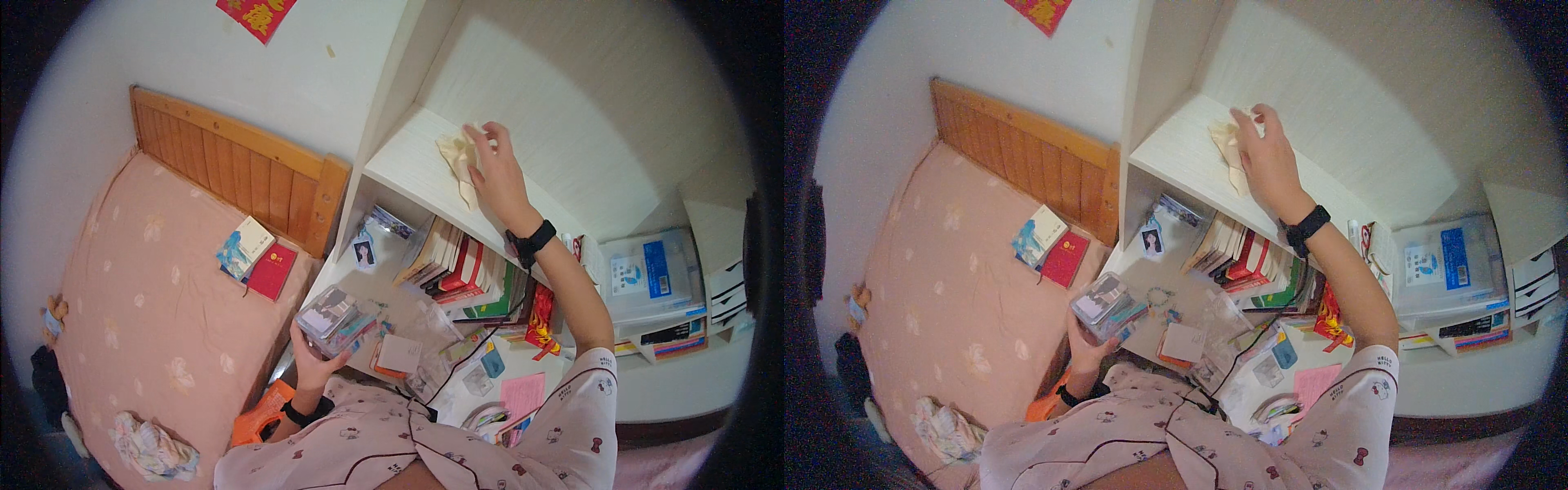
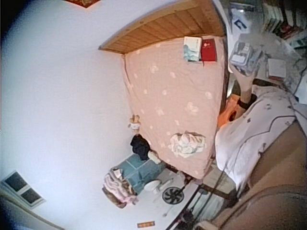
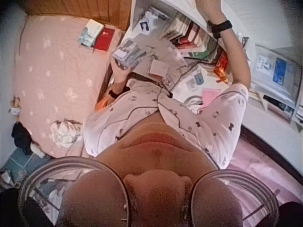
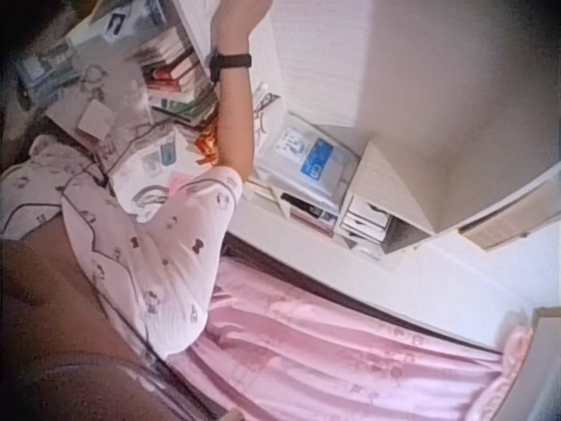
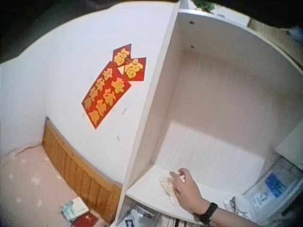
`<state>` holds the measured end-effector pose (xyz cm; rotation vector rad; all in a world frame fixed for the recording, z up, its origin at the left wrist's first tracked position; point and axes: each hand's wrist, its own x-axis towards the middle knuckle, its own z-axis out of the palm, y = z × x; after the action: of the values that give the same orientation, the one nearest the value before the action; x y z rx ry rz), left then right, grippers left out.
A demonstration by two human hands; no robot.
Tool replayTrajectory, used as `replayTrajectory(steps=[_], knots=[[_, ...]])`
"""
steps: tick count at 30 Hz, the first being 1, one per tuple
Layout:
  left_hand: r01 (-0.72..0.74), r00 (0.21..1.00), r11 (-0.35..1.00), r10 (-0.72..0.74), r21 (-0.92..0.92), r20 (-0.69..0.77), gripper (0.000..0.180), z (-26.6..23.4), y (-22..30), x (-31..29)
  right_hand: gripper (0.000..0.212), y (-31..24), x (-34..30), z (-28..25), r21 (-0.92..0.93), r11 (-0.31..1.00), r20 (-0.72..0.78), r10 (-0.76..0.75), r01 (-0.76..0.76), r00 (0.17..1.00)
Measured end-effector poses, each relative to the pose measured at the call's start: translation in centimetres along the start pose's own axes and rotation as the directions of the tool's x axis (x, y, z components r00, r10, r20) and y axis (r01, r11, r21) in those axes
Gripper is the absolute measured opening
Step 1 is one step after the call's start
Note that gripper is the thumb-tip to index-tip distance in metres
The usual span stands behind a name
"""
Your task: The recorder is organizing objects on a desk and wiping the surface with a tissue.
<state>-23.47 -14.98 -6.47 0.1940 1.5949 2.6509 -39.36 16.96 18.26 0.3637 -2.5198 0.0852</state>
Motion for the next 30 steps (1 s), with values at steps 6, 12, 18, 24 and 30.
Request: replayTrajectory(steps=[6, 12, 18, 24, 30], knots=[[0.022, 1.0, 0.999, -0.022, -0.047, -0.015, 0.108, 0.3, 0.7, -0.7, 0.035, 4.1, -1.3, 2.1, 0.255, 0.96, 0.331, -0.203, 0.12, 0.921], [0.028, 0.999, 0.999, -0.029, -0.021, -0.042, 0.11, -0.4, 0.8, -1.1, 0.012, 4.6, 0.6, 2.9, 0.31, 0.951, 0.444, -0.142, -0.003, 0.885], [0.045, 0.995, 0.998, -0.049, -0.047, -0.083, 0.107, -0.9, 1.1, -1.3, 0.003, 6.4, 4.9, 5.3, 0.226, 0.973, 0.512, -0.085, -0.038, 0.855], [0.012, 0.998, 0.995, -0.019, -0.095, -0.067, 0.105, -2.0, 1.5, -1.1, 0.004, 6.2, 8.8, 7.8, 0.211, 0.977, 0.471, -0.135, 0.037, 0.872], [-0.025, 0.999, 1.0, 0.024, -0.015, -0.022, 0.105, -3.3, 1.8, -0.9, 0.003, 6.2, 10.4, 9.8, 0.296, 0.927, 0.292, -0.316, 0.229, 0.902]])
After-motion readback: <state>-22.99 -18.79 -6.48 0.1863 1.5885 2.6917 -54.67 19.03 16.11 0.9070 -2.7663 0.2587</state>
